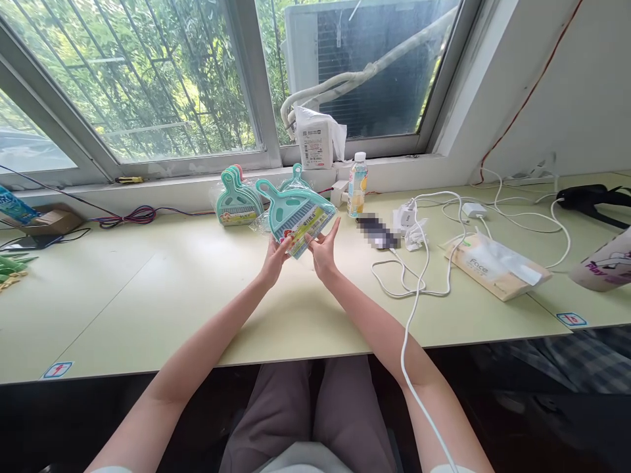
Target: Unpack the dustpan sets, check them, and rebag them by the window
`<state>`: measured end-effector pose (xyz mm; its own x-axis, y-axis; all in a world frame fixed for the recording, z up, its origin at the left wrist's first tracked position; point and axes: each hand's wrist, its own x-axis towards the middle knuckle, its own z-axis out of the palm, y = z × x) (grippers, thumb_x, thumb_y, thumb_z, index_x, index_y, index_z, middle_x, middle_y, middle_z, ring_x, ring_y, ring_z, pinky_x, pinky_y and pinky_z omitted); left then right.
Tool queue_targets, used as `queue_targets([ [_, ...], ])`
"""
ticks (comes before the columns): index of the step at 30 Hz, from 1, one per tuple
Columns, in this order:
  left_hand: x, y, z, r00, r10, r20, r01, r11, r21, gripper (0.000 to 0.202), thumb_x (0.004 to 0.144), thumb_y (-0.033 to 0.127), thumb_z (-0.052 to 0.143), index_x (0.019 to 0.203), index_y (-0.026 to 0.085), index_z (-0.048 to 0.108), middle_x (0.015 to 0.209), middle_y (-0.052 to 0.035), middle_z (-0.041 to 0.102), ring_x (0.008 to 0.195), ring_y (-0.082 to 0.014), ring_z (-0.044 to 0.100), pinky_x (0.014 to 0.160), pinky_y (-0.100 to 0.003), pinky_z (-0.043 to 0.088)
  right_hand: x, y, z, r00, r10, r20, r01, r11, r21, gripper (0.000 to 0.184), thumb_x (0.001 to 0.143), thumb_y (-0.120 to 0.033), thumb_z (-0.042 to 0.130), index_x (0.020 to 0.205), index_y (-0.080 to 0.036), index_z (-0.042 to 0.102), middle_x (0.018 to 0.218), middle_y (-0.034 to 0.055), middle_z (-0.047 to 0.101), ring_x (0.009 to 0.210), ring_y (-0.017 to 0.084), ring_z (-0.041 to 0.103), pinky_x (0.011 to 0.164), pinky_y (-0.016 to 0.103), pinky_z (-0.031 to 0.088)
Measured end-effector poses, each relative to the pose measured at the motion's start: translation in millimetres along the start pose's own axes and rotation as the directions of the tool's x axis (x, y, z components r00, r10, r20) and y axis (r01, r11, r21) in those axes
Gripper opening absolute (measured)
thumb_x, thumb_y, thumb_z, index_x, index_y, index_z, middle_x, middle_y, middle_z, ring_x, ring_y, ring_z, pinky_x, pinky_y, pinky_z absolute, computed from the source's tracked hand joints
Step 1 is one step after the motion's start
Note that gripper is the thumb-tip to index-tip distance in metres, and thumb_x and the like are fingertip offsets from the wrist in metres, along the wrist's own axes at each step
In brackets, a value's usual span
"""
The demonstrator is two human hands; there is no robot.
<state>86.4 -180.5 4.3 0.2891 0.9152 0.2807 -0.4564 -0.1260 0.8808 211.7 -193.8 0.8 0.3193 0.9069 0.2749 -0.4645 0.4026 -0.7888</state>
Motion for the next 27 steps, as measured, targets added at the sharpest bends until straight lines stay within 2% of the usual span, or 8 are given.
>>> queue_targets([
  [2, -1.4, -2.0, 2.4, 1.000, -0.024, 0.010, 0.024, 0.997, 0.070, 0.062, 0.071, 0.040, 0.074, 0.125, 0.029, 0.044, 0.126, -0.0051, 0.059, 0.120, -0.0276, 0.053, 0.095, -0.043, 0.047, 1.0, 0.0, -1.0, 1.000, 0.001, -0.009, -0.001, 1.000, -0.005, 0.121, 0.071, -0.031, 0.076, 0.146, -0.040, -0.019, 0.124, 0.0036, 0.062, 0.108, 0.019, 0.061, 0.085, 0.039, 0.056],
  [4, -0.6, -3.5, 1.1, 0.999, -0.042, -0.010, 0.043, 0.996, 0.082, 0.059, 0.072, 0.036, 0.073, 0.123, 0.028, 0.044, 0.125, -0.0054, 0.059, 0.117, -0.0269, 0.055, 0.093, -0.043, 0.048, 0.3, 0.5, -0.5, 1.000, -0.003, -0.008, 0.003, 1.000, -0.002, 0.121, 0.072, -0.030, 0.075, 0.146, -0.041, -0.019, 0.124, 0.0034, 0.061, 0.108, 0.019, 0.061, 0.086, 0.038, 0.056],
  [11, 1.3, -3.4, -2.9, 0.999, -0.053, -0.004, 0.053, 0.992, 0.113, 0.045, 0.074, 0.036, 0.071, 0.112, 0.022, 0.052, 0.120, -0.0074, 0.061, 0.113, -0.0264, 0.057, 0.089, -0.041, 0.050, -2.9, 4.1, 1.1, 1.000, -0.007, -0.024, 0.009, 0.998, 0.054, 0.112, 0.076, -0.024, 0.069, 0.146, -0.042, -0.018, 0.131, 0.0043, 0.056, 0.110, 0.018, 0.060, 0.089, 0.040, 0.055],
  [16, 1.5, -3.2, -2.6, 0.999, -0.049, -0.005, 0.049, 0.990, 0.134, 0.046, 0.073, 0.038, 0.071, 0.111, 0.022, 0.052, 0.120, -0.0068, 0.061, 0.112, -0.0258, 0.057, 0.086, -0.038, 0.051, -3.3, 4.5, 1.3, 0.999, 0.009, -0.048, -0.007, 0.999, 0.034, 0.111, 0.077, -0.025, 0.067, 0.146, -0.042, -0.019, 0.131, 0.0039, 0.056, 0.113, 0.019, 0.058, 0.089, 0.041, 0.055],
  [22, 2.1, -3.6, -3.1, 0.998, -0.059, -0.007, 0.059, 0.989, 0.133, 0.045, 0.072, 0.037, 0.071, 0.110, 0.022, 0.052, 0.119, -0.0068, 0.061, 0.110, -0.0266, 0.057, 0.084, -0.042, 0.052, -2.4, 7.0, 0.3, 0.999, 0.010, -0.048, -0.009, 1.000, 0.028, 0.111, 0.077, -0.027, 0.067, 0.145, -0.043, -0.019, 0.125, 0.0022, 0.060, 0.110, 0.018, 0.059, 0.089, 0.041, 0.055],
  [27, 1.5, -2.2, -1.9, 0.998, -0.062, -0.021, 0.064, 0.991, 0.121, 0.046, 0.070, 0.036, 0.073, 0.109, 0.023, 0.052, 0.118, -0.0065, 0.061, 0.110, -0.0268, 0.056, 0.083, -0.041, 0.052, -1.6, 9.9, -0.7, 0.998, 0.024, -0.055, -0.023, 1.000, 0.010, 0.110, 0.077, -0.031, 0.067, 0.146, -0.041, -0.018, 0.124, 0.0019, 0.061, 0.108, 0.017, 0.060, 0.088, 0.040, 0.054],
])
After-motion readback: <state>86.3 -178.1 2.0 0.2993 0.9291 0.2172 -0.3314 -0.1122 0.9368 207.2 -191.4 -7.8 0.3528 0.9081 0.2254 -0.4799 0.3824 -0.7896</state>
